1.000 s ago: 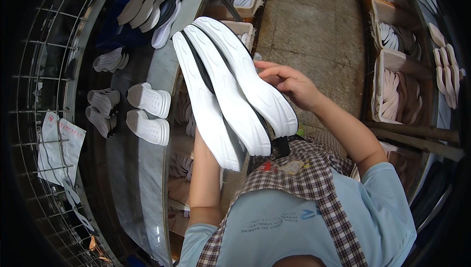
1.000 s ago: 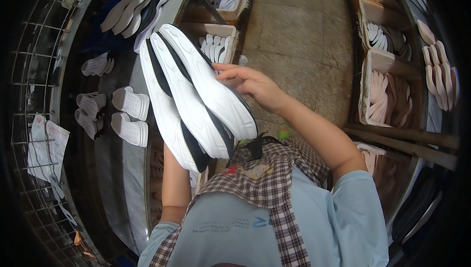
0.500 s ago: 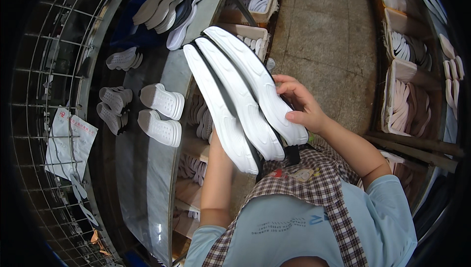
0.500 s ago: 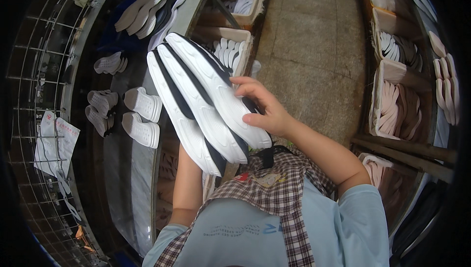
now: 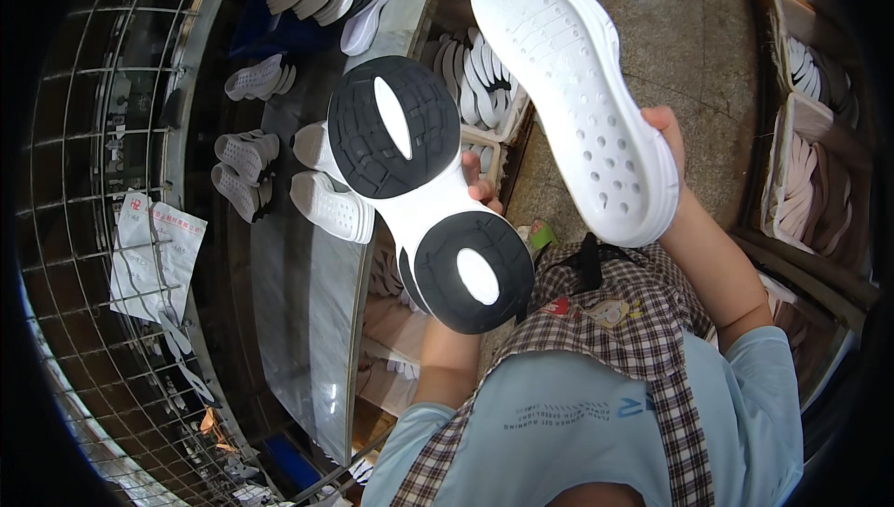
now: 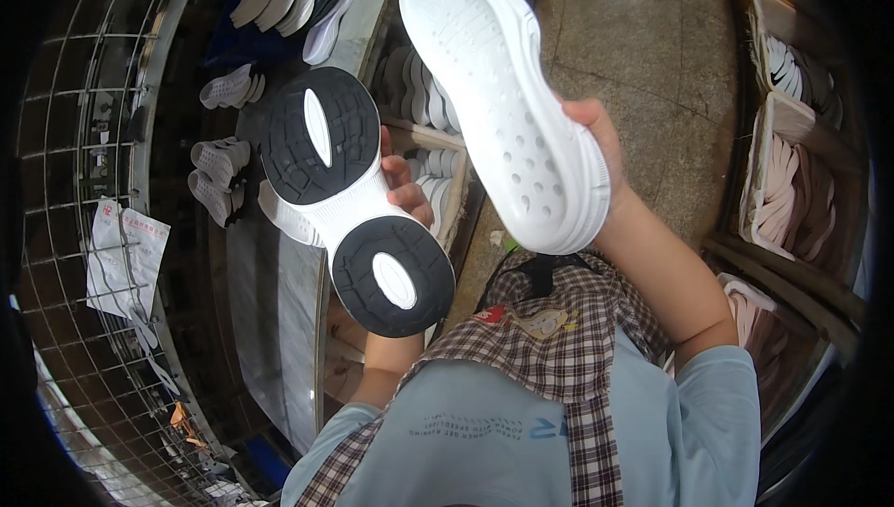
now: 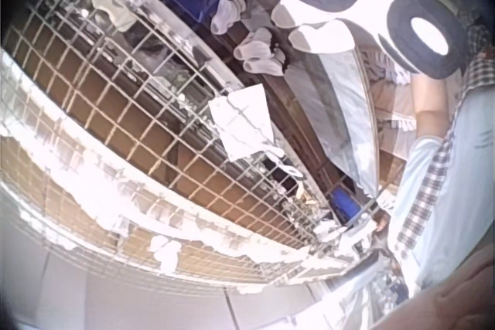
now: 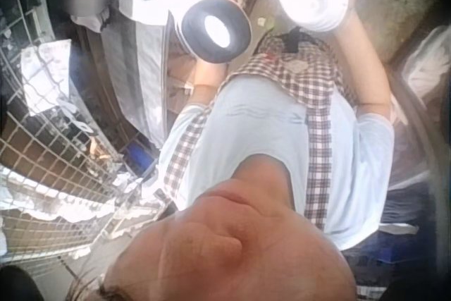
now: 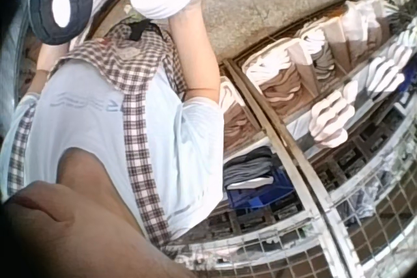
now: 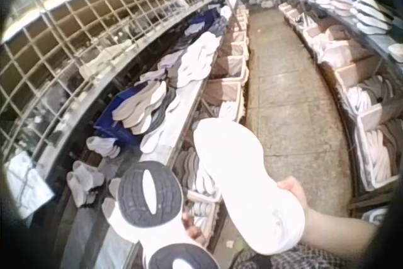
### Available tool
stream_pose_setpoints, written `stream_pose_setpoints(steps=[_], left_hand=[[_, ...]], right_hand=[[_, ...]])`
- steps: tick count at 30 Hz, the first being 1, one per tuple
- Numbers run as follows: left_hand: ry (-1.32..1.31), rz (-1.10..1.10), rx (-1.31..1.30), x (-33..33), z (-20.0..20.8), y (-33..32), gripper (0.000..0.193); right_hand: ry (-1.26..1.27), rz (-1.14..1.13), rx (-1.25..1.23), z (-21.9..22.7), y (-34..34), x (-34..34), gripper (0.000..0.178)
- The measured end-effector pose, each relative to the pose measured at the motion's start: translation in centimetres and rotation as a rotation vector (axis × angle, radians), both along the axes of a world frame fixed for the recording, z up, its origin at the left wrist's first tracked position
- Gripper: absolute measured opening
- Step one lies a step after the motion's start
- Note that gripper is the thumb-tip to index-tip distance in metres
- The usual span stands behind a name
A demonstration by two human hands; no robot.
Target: The person repeatedly picks up pairs of white and black slippers from a metal rack, turns them over to inspect the soles, and places them into a large fabric bin. The person handles the slippers one pair at a time, moving between the rack and the bin throughout the clip.
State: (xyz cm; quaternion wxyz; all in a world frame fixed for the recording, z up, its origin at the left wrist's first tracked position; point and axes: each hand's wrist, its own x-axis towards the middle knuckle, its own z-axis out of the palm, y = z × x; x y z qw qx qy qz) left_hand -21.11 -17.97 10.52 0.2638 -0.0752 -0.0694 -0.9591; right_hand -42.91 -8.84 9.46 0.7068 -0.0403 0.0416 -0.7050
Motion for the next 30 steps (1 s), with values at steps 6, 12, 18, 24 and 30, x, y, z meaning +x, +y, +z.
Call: stream_pose_setpoints(steps=[6,12,18,24,30], left_hand=[[-0.504,0.347,-0.071,0.6,-1.0,-0.3,0.059],[-0.293,0.315,-0.27,0.3,-3.1,-2.5,0.057],[-0.043,0.293,-0.322,0.5,-3.5,-3.1,0.056],[-0.036,0.247,-0.291,1.1,-2.3,-2.7,0.06],[-0.125,0.335,-0.257,1.8,-2.2,-2.6,0.056]], right_hand=[[0.623,-0.092,0.039,-0.8,-0.7,2.5,0.089],[0.558,-0.044,0.02,-2.4,-1.8,4.3,0.087],[-0.106,0.125,0.002,-3.8,-1.7,4.0,0.068],[-0.069,0.104,0.172,-3.8,-1.1,3.0,0.074],[-0.023,0.096,0.224,-2.5,-1.4,3.6,0.06]])
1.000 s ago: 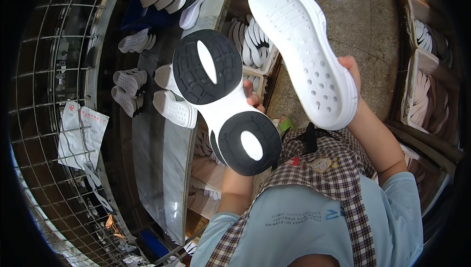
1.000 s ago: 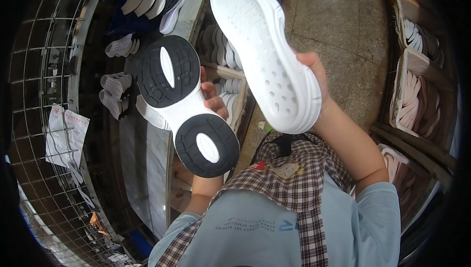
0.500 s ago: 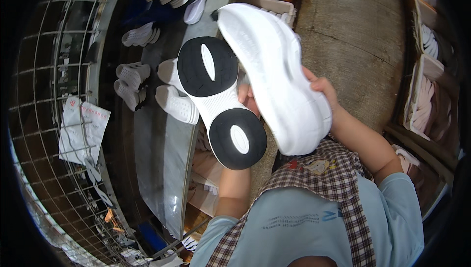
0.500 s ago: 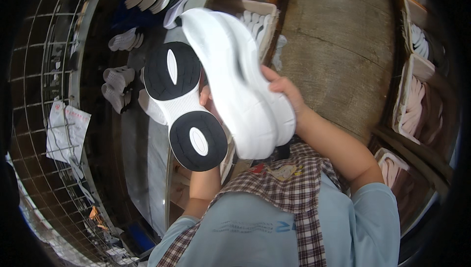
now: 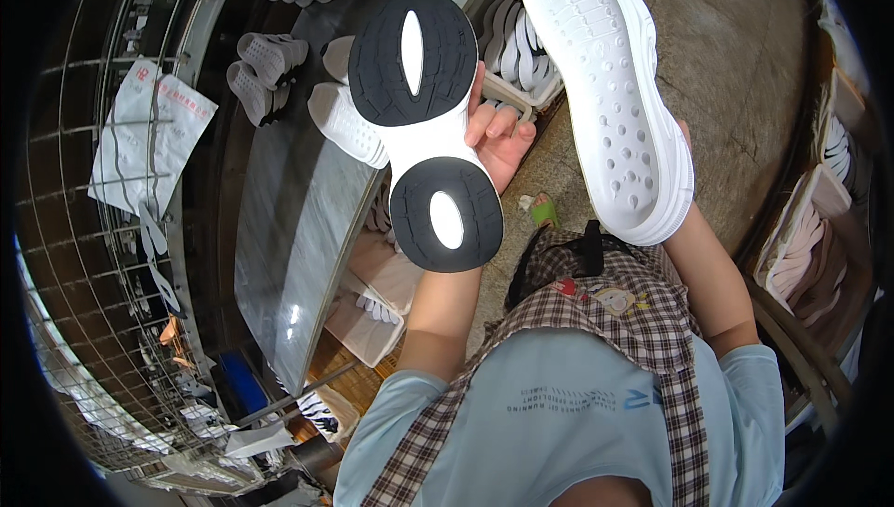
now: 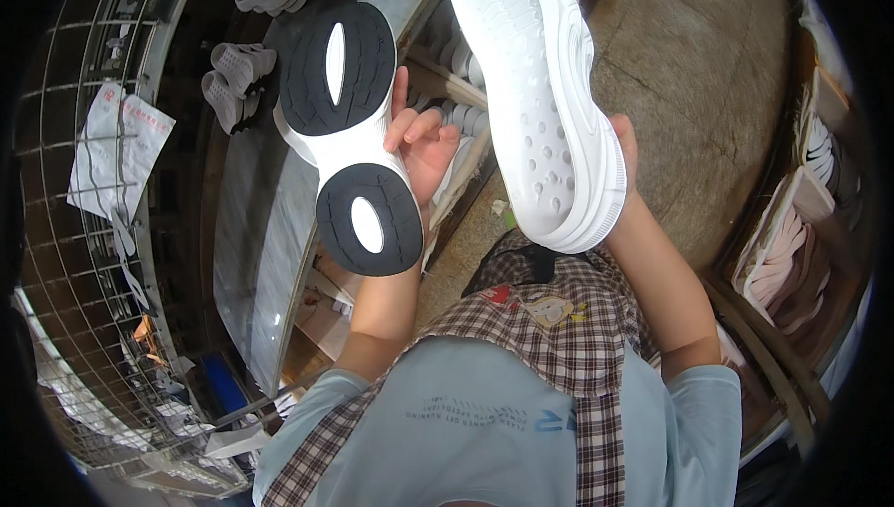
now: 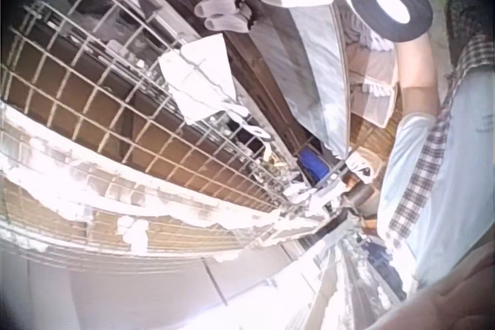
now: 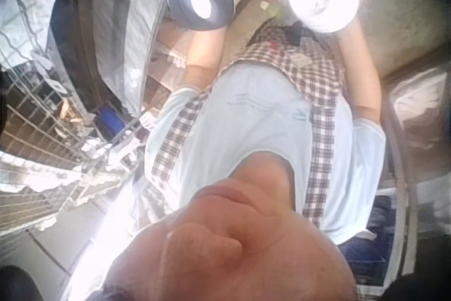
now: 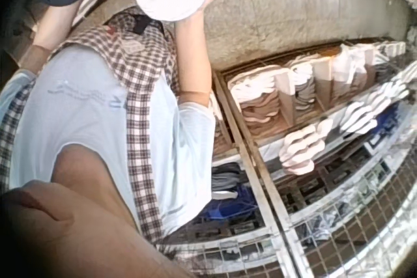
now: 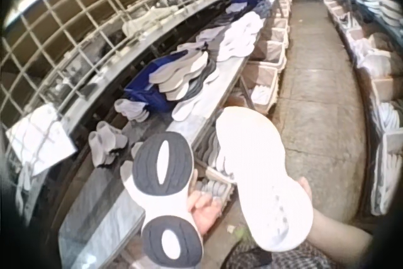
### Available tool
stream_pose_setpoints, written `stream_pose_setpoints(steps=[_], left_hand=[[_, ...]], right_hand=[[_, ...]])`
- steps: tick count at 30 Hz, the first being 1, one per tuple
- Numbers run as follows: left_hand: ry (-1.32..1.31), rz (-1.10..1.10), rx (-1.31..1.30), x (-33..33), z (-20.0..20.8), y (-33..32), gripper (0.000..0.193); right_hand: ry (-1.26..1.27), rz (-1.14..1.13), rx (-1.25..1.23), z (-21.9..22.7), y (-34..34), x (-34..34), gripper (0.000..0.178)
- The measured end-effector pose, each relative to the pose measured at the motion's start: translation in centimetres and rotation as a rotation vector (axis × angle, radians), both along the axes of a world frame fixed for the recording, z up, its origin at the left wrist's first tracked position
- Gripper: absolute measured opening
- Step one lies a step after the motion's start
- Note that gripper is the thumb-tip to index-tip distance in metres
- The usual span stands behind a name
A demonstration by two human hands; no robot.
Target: The person repeatedly picks up pairs of white and black slippers from a metal rack, turns them over to inspect the soles, and places them into a large fabric bin. The person handles the slippers one pair at a time, moving between the rack and the bin throughout the clip.
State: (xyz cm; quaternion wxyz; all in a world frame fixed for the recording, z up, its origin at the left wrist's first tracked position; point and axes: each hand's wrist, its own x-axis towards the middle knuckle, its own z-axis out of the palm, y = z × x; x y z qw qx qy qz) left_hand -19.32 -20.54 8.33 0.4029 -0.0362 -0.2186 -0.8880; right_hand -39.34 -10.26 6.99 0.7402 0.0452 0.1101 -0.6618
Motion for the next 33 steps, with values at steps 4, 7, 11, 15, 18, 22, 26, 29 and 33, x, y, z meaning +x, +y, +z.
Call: stream_pose_setpoints(steps=[4,7,11,15,18,22,26,29,33], left_hand=[[-0.007,0.016,0.004,0.8,0.0,-0.2,0.056],[0.041,-0.003,-0.024,1.3,0.3,-0.3,0.058],[-0.152,0.174,0.039,1.5,0.5,0.0,0.048],[-0.874,0.169,0.111,1.1,0.8,-0.1,0.062],[-0.677,0.124,0.082,1.6,1.8,-0.6,0.075],[-0.675,0.307,0.08,4.4,4.3,-1.3,0.085],[-0.717,0.537,0.005,8.8,6.8,-4.3,0.082],[-0.841,0.712,0.021,12.4,8.1,-8.9,0.075],[-0.846,0.597,0.093,17.4,8.6,-16.1,0.048]], right_hand=[[0.005,0.039,-0.031,0.1,-0.6,0.6,0.065],[-0.022,0.082,-0.052,-0.3,-0.9,1.0,0.069],[0.142,0.048,-0.126,-1.0,-2.0,2.0,0.074],[0.403,0.069,-0.154,-1.3,-2.6,3.4,0.078],[0.221,0.109,0.037,-1.0,-3.3,4.6,0.077],[0.316,0.293,-0.02,0.4,-7.6,6.3,0.06],[0.476,0.343,-0.276,2.9,-14.9,9.9,0.053],[0.77,0.382,-0.24,4.1,-22.0,14.0,0.05],[0.871,0.372,-0.446,2.9,-31.0,18.4,0.036]])
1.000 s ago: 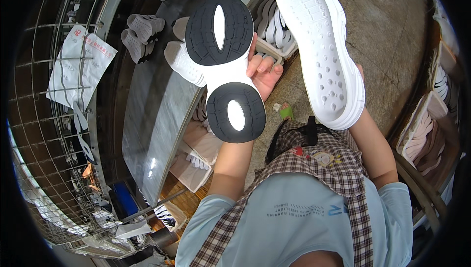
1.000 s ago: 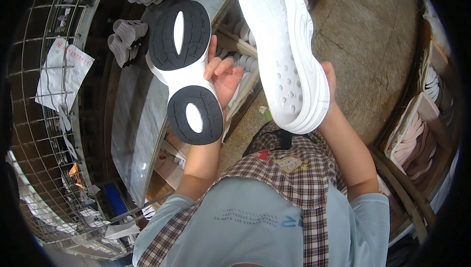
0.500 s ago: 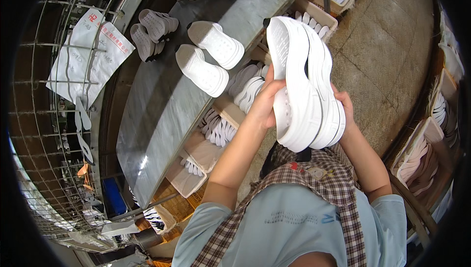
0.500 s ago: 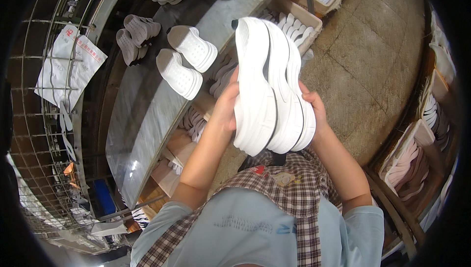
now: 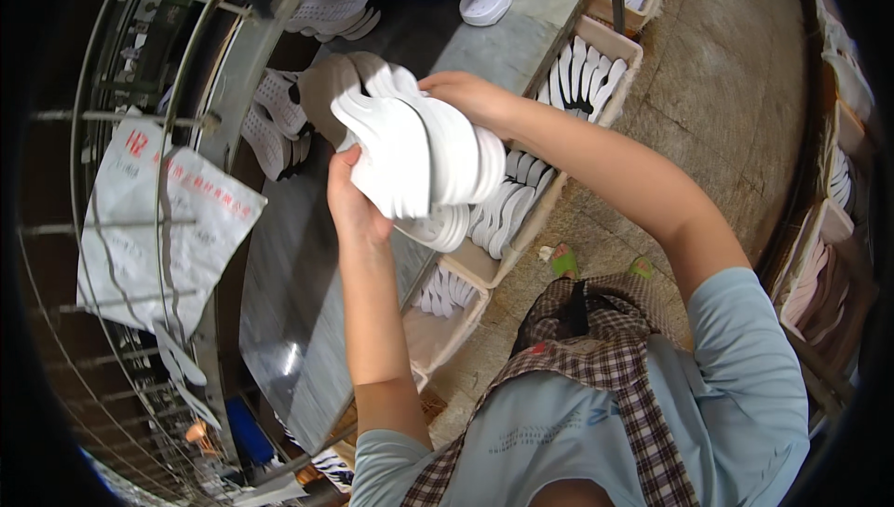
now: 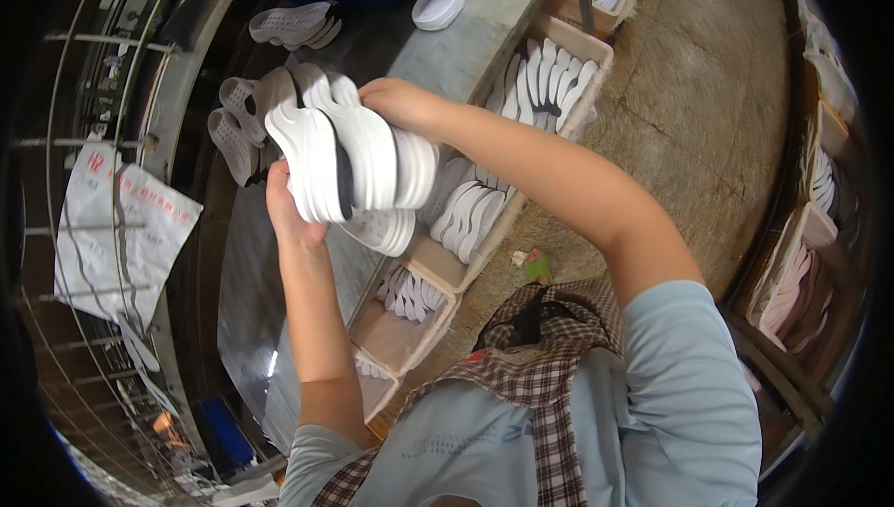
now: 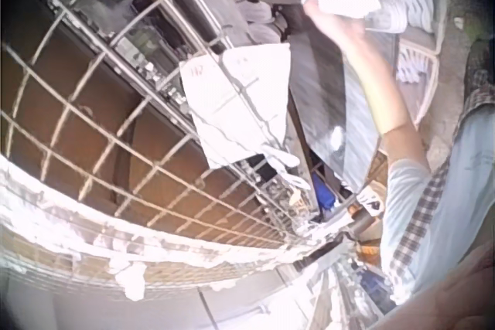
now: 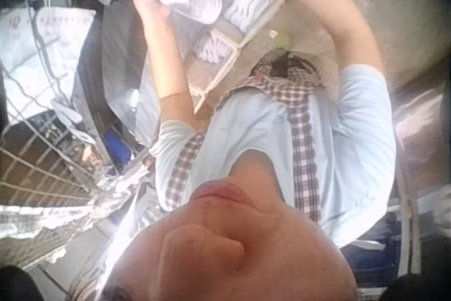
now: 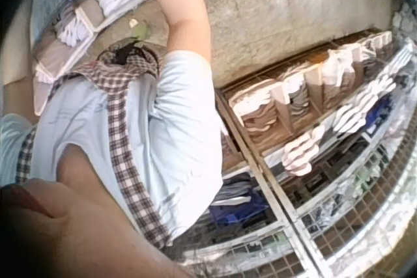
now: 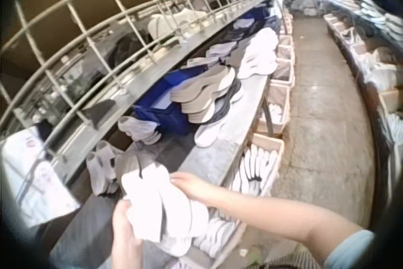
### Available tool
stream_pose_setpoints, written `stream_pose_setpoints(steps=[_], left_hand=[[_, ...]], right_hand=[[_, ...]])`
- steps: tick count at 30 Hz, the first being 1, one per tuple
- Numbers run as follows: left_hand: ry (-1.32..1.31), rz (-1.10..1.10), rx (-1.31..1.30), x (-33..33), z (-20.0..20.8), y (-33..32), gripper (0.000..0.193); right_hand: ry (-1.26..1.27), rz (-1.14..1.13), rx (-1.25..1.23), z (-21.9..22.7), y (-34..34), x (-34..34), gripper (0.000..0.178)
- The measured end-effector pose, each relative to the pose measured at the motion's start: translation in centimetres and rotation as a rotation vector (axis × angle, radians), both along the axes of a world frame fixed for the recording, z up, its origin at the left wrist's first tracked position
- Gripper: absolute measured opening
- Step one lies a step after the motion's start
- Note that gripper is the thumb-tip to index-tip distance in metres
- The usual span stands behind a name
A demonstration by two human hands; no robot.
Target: The person repeatedly picks up pairs of white and black slippers from a metal rack, turns them over to inspect the soles, and places them into a large fabric bin. The person handles the slippers one pair at a time, moving between the rack and the bin throughout the clip.
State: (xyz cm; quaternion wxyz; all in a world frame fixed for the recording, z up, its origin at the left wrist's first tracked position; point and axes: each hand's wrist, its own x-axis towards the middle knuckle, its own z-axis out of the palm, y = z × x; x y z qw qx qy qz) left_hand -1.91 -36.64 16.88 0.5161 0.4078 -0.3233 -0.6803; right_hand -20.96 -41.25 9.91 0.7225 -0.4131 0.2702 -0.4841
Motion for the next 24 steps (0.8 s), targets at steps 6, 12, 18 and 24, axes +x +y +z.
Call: stream_pose_setpoints(steps=[6,12,18,24], left_hand=[[-0.264,0.004,0.205,2.6,-3.2,-7.5,0.064],[-0.864,0.096,-0.321,3.2,-2.1,-8.7,0.084],[-0.766,0.065,-0.44,5.5,1.8,-19.9,0.081],[-0.276,-0.059,0.198,4.4,-3.4,-37.4,0.062]], right_hand=[[0.396,-0.084,-0.241,-6.8,-5.8,3.1,0.029],[0.379,-0.225,-0.09,-6.5,-4.4,2.1,0.028],[0.308,-0.522,-0.023,-6.2,2.6,-1.8,0.021],[0.545,-0.611,0.181,-9.7,12.6,-4.8,0.014]])
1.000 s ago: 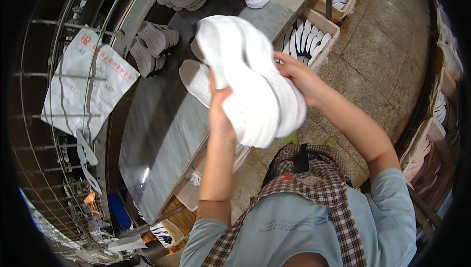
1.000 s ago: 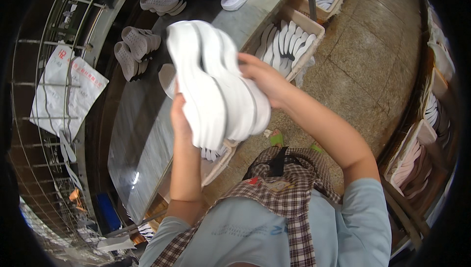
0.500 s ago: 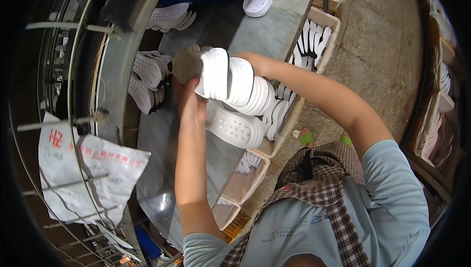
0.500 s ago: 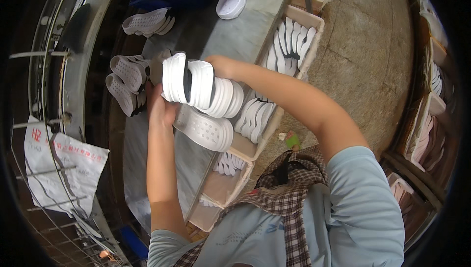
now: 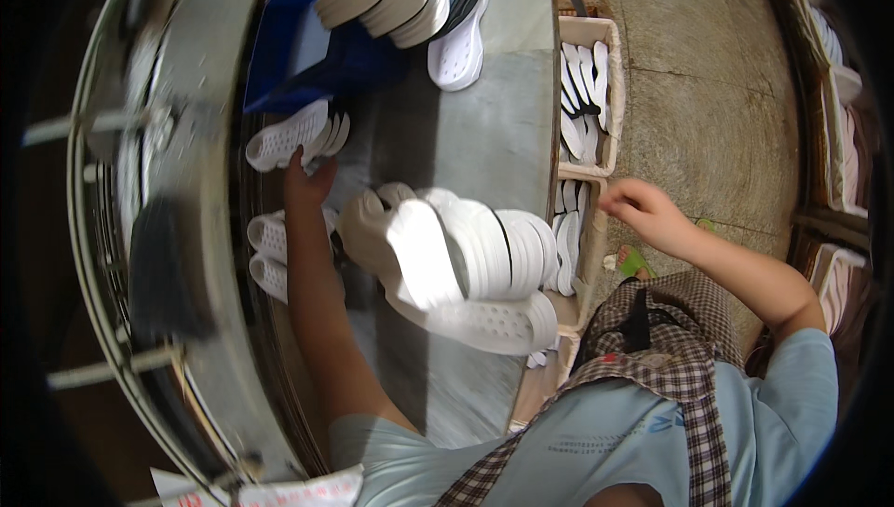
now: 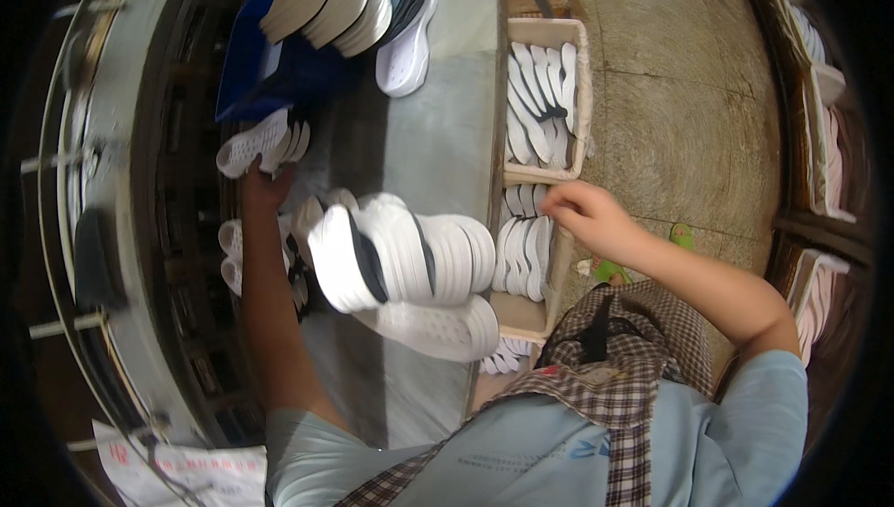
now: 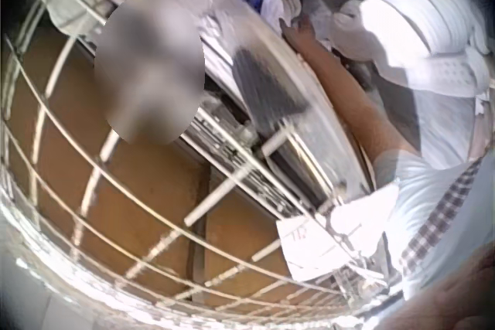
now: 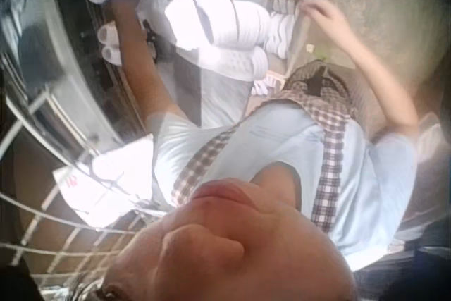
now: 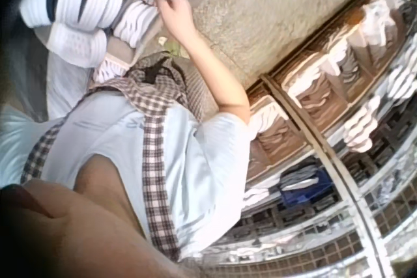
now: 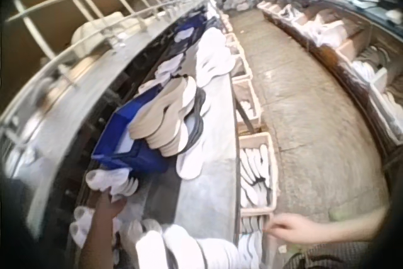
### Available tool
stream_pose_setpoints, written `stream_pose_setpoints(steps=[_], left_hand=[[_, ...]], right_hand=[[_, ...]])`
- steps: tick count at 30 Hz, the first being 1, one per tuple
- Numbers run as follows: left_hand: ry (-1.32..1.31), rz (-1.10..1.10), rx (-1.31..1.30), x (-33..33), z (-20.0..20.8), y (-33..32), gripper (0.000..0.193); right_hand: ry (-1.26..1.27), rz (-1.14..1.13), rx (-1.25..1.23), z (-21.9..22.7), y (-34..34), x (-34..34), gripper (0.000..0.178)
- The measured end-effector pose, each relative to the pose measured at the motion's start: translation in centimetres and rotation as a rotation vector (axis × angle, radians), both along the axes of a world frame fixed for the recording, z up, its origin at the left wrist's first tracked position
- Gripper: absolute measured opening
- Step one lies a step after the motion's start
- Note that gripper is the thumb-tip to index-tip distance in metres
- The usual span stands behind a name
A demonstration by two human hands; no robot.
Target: The person repeatedly picks up pairs of white and black slippers from a metal rack, turns them over to inspect the soles, and places them into a large fabric bin. The person handles the slippers one pair at a time, moving between the rack and the bin throughout the clip.
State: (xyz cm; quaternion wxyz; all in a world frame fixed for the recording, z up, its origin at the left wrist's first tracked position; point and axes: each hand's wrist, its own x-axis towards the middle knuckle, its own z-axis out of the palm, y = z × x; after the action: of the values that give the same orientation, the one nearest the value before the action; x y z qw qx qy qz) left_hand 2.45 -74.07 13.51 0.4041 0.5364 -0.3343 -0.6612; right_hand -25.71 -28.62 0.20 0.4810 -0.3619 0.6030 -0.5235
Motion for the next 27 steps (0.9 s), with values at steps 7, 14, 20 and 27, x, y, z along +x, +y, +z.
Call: stream_pose_setpoints(steps=[7,14,20,27], left_hand=[[-0.05,-0.01,0.128,-3.0,-5.8,-5.8,0.054],[0.039,0.027,-0.064,-3.7,-7.7,-6.1,0.051],[-0.025,0.078,-0.143,-0.3,-9.3,-9.6,0.064],[-0.129,0.075,-0.183,3.5,-7.9,-12.7,0.059]], right_hand=[[-0.149,-0.324,0.228,-5.3,8.5,0.0,0.009],[-0.063,-0.266,0.302,-6.0,8.7,1.8,0.009],[-0.099,-0.277,0.295,-5.7,8.7,1.5,0.012],[-0.04,-0.304,0.329,-7.5,10.0,0.4,0.013]])
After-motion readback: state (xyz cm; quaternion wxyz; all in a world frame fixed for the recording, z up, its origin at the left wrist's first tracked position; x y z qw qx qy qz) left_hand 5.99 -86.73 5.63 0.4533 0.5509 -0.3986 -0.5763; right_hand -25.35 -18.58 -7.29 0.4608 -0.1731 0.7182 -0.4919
